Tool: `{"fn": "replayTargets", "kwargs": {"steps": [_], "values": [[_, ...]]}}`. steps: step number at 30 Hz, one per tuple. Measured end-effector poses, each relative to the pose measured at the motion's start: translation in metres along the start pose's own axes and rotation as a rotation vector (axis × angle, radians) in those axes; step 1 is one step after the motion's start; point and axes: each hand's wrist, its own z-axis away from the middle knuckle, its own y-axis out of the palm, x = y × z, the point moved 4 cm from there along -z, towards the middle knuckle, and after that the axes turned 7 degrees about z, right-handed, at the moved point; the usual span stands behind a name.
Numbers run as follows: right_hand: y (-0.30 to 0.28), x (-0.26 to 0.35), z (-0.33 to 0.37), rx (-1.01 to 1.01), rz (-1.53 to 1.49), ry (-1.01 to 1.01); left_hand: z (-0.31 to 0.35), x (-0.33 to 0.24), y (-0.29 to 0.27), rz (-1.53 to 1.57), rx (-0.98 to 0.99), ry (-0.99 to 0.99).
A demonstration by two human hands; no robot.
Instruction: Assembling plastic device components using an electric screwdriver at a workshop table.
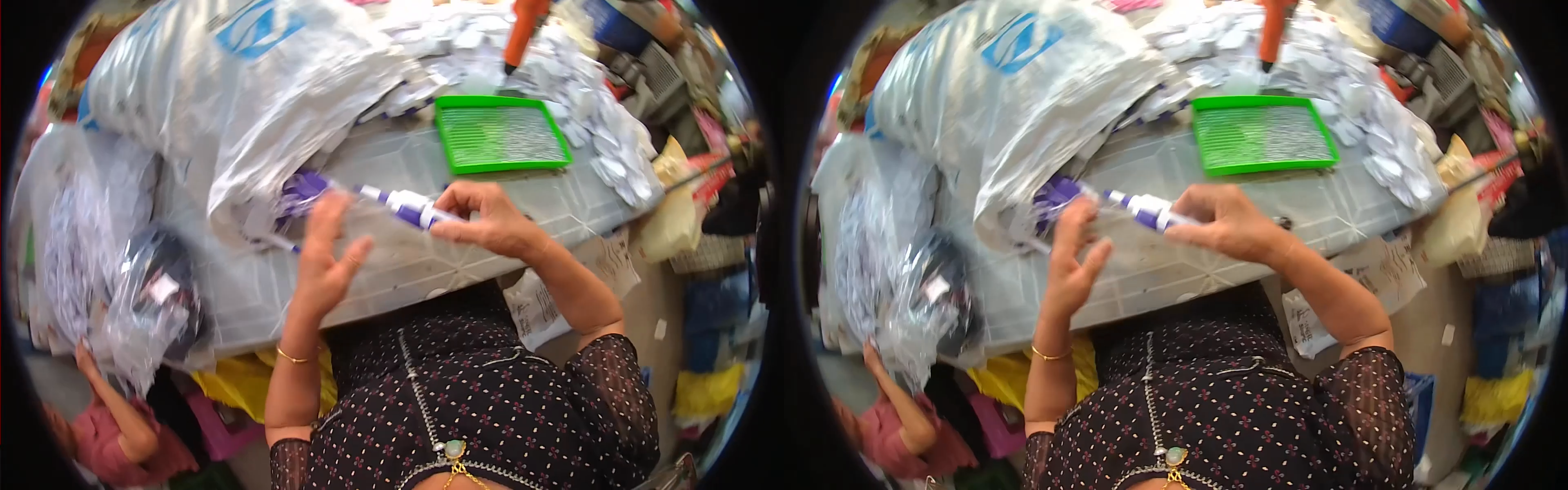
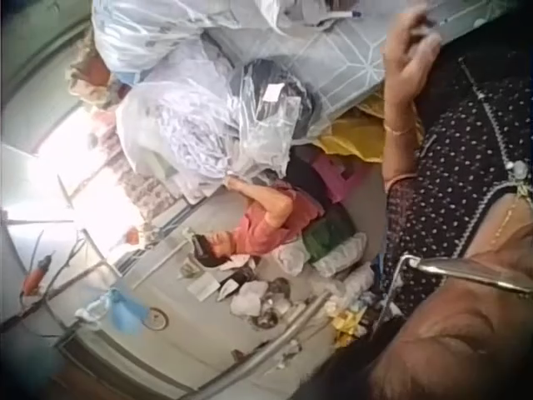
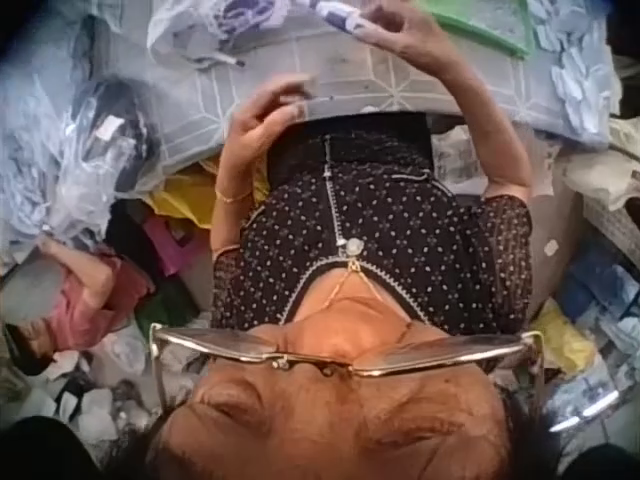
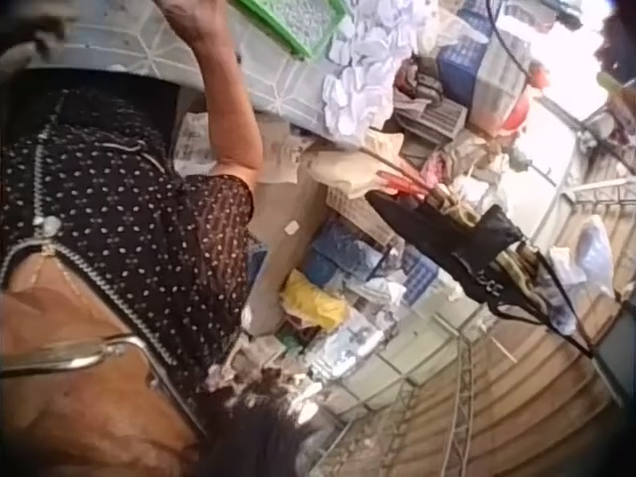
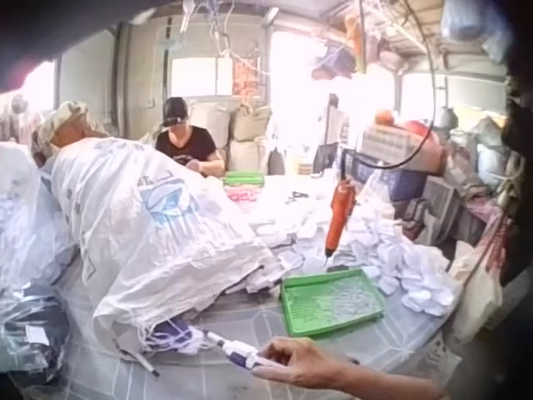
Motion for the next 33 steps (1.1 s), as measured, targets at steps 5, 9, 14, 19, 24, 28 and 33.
{"fn": "replayTargets", "kwargs": {"steps": [5,9,14,19,24,28,33], "values": [[-0.034,0.004,0.077,-0.072,-0.229,0.024,-0.023,0.002,0.000,-0.172,-0.269,-0.062],[-0.009,0.014,0.100,-0.241,-0.056,-0.103,0.016,-0.030,0.088,0.745,-0.029,-0.297],[0.010,0.010,0.101,-0.280,0.278,-0.533,0.006,-0.019,0.135,1.127,0.132,-0.545],[-0.156,-0.072,0.104,-0.989,0.685,-0.020,0.007,0.004,0.120,1.156,0.101,-0.554],[-0.249,-0.170,0.041,-1.008,1.352,0.166,0.007,0.028,0.126,1.354,0.170,-0.672],[-0.270,-0.197,0.026,-0.869,1.597,0.090,0.009,0.036,0.122,1.457,0.153,-0.672],[-0.294,-0.175,0.061,-0.970,1.542,0.055,0.013,0.031,0.124,1.515,0.179,-0.678]]}}
